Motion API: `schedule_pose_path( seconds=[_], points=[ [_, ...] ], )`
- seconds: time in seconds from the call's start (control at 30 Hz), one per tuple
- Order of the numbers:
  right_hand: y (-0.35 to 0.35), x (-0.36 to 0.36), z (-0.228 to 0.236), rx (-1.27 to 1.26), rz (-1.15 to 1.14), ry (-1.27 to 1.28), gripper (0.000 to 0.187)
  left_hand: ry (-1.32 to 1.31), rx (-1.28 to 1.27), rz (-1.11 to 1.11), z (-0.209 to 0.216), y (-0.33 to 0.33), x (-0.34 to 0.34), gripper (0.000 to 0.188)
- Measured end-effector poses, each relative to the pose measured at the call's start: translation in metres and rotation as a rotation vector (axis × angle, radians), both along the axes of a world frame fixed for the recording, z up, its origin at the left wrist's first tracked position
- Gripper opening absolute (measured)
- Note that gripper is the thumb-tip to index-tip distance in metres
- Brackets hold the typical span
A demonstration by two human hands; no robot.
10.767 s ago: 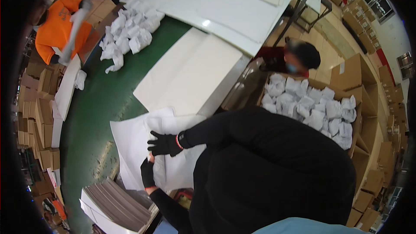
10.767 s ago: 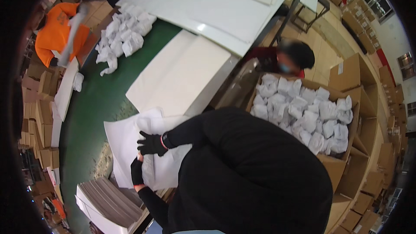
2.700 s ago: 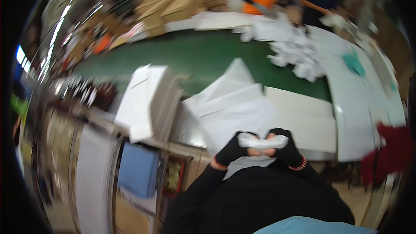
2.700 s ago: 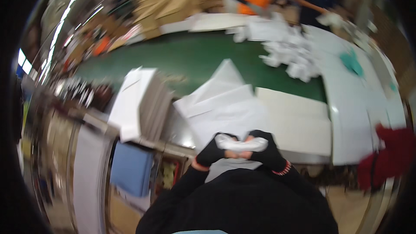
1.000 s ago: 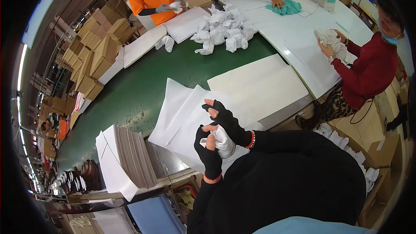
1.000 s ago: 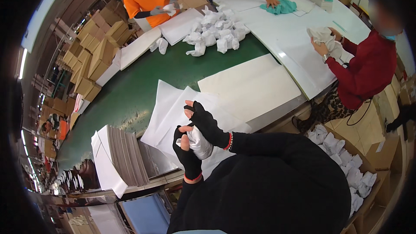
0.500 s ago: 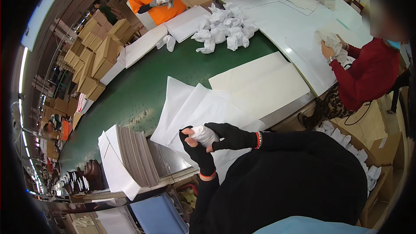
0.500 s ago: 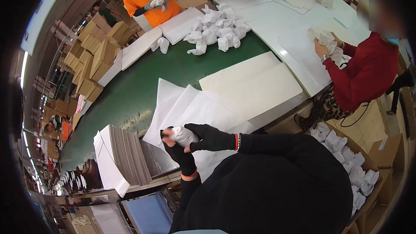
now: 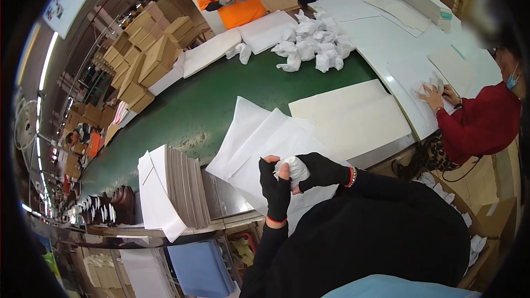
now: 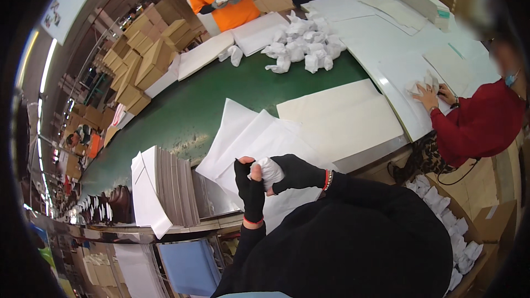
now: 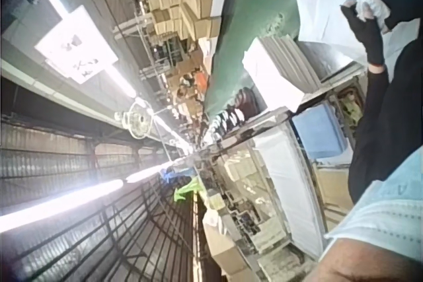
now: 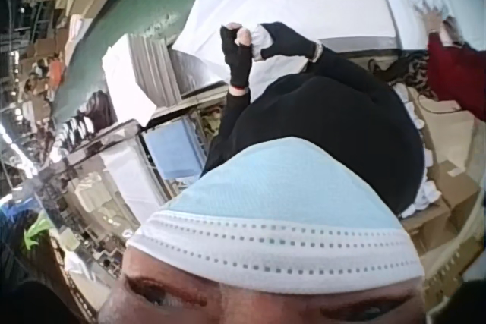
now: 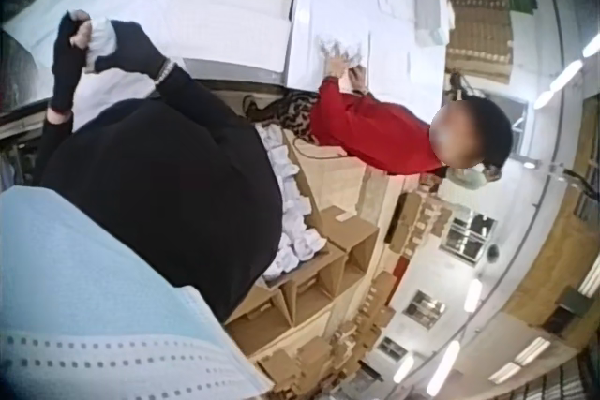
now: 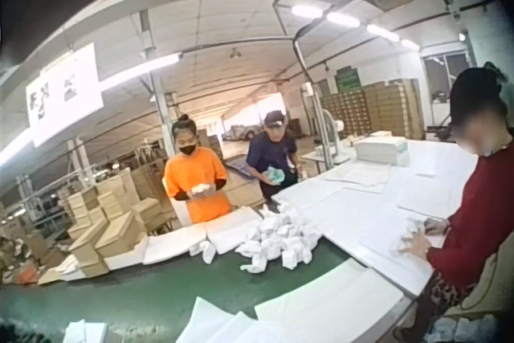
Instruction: The person wraps small white items in white paper sheets at a workstation. They pick up a sheet, place an item in the center, fold the paper around it, and place the wrapped bundle into a cardboard box. The process is repeated continuously with other workers visible in the background.
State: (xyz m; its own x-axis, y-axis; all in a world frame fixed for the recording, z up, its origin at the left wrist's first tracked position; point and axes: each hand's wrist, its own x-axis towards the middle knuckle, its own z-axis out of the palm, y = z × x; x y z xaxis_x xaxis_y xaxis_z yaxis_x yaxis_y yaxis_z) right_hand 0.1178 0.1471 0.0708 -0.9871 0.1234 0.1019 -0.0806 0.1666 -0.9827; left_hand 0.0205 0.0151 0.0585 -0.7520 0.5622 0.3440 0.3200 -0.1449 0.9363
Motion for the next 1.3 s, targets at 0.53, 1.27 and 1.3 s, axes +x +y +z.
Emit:
schedule_pose_path(
  seconds=[0.53,1.27,1.3],
  points=[
    [0.016,-0.007,-0.006,-0.138,-0.117,-0.108,0.046,0.123,-0.158,0.177,-0.078,-0.019,-0.068,0.043],
    [-0.062,-0.058,-0.010,-0.205,0.183,-0.414,0.044,0.572,-0.872,0.537,-0.187,-0.084,-0.144,0.070],
    [-0.064,-0.061,-0.012,-0.213,0.191,-0.419,0.043,0.572,-0.871,0.541,-0.186,-0.086,-0.145,0.070]
  ],
)
